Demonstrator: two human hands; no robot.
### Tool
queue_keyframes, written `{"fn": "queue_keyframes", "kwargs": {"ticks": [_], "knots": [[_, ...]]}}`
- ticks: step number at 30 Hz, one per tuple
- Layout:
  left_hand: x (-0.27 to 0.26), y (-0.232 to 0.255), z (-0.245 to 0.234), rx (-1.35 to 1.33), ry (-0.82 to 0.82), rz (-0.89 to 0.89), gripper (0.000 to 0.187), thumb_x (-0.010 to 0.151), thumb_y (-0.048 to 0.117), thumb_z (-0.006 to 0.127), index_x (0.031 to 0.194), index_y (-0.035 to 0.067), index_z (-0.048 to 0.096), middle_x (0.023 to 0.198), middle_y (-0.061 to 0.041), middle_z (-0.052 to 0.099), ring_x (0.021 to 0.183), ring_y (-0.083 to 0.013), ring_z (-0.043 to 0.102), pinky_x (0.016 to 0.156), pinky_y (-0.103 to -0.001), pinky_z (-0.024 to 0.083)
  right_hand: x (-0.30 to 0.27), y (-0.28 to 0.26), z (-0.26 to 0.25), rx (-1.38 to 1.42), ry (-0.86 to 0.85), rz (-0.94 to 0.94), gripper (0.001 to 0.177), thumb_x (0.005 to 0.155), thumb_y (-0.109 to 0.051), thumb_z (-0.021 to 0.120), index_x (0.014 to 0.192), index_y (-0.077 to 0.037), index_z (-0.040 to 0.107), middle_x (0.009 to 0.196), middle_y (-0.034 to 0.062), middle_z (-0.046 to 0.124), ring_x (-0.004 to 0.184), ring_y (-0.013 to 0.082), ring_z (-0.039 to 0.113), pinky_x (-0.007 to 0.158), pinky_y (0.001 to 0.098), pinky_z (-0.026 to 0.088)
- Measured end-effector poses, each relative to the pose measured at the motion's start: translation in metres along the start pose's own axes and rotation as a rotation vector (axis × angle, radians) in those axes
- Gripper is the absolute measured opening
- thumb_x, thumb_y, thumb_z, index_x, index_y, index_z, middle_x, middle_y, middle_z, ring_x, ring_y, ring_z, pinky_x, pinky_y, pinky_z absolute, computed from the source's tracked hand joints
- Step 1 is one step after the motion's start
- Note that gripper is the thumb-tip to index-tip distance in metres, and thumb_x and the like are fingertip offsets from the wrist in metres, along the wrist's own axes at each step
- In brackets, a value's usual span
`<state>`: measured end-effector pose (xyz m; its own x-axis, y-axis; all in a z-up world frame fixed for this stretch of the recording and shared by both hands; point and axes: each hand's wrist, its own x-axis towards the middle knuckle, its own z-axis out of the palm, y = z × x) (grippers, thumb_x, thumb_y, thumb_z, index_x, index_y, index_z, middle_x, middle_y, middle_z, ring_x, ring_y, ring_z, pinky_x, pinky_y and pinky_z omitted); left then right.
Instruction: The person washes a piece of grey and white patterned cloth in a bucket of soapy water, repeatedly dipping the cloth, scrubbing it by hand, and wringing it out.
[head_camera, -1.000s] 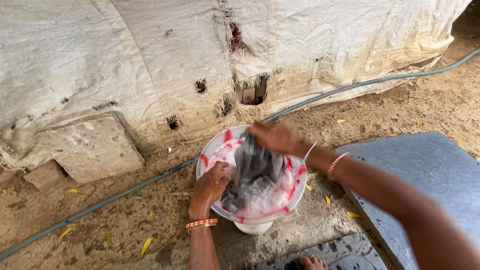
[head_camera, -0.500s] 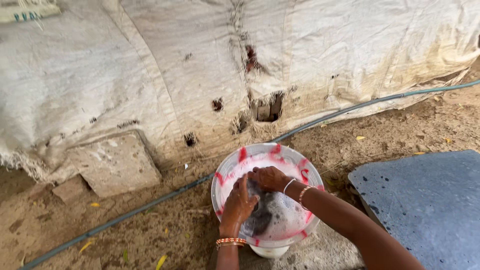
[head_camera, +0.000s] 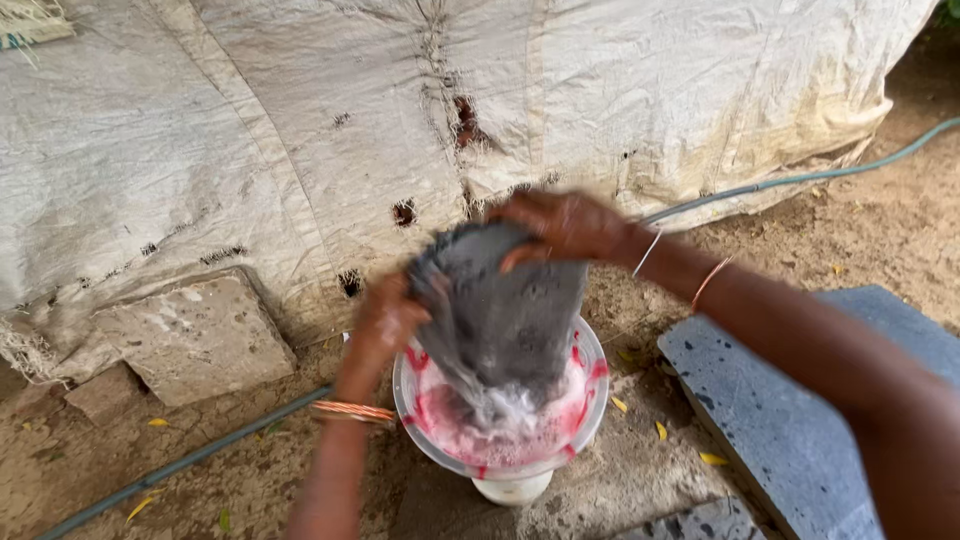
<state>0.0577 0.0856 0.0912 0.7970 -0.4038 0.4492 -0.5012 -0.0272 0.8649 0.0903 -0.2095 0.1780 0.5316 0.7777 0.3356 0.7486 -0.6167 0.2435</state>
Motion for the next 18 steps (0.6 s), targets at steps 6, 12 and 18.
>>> {"fn": "queue_keyframes", "kwargs": {"ticks": [6, 12, 18], "knots": [[0.012, 0.119, -0.011, 0.553, 0.351, -0.395, 0.05, 0.094, 0.034, 0.065, 0.136, 0.008, 0.055, 0.106, -0.016, 0.069, 0.075, -0.0215, 0.079, 0.054, -0.032, 0.058, 0.014, 0.026, -0.043, -0.002, 0.127, -0.116, 0.074, 0.087, -0.063, 0.045, 0.142, -0.013, 0.048, 0.117, 0.0186, 0.064, 0.101, 0.0325, 0.068, 0.076, 0.0423, 0.064], [-0.027, 0.04, -0.023, 0.311, 0.262, -0.472, 0.04, 0.101, 0.034, 0.058, 0.124, 0.001, 0.061, 0.104, -0.021, 0.069, 0.087, -0.0262, 0.076, 0.069, -0.031, 0.064, -0.042, 0.043, 0.043, 0.286, 0.041, 0.082, 0.041, 0.099, -0.042, 0.06, 0.13, -0.015, 0.064, 0.132, 0.0109, 0.067, 0.116, 0.028, 0.068, 0.1, 0.0434, 0.057], [-0.053, -0.07, 0.03, 0.838, -0.206, -0.655, 0.066, 0.088, -0.001, 0.057, 0.15, 0.013, 0.037, 0.14, -0.018, 0.058, 0.102, -0.0322, 0.071, 0.082, -0.043, 0.06, -0.085, -0.049, 0.142, 0.411, -0.358, 0.311, 0.034, 0.104, -0.029, 0.05, 0.135, -0.031, 0.06, 0.15, 0.0005, 0.053, 0.12, 0.0262, 0.063, 0.1, 0.0411, 0.058]]}}
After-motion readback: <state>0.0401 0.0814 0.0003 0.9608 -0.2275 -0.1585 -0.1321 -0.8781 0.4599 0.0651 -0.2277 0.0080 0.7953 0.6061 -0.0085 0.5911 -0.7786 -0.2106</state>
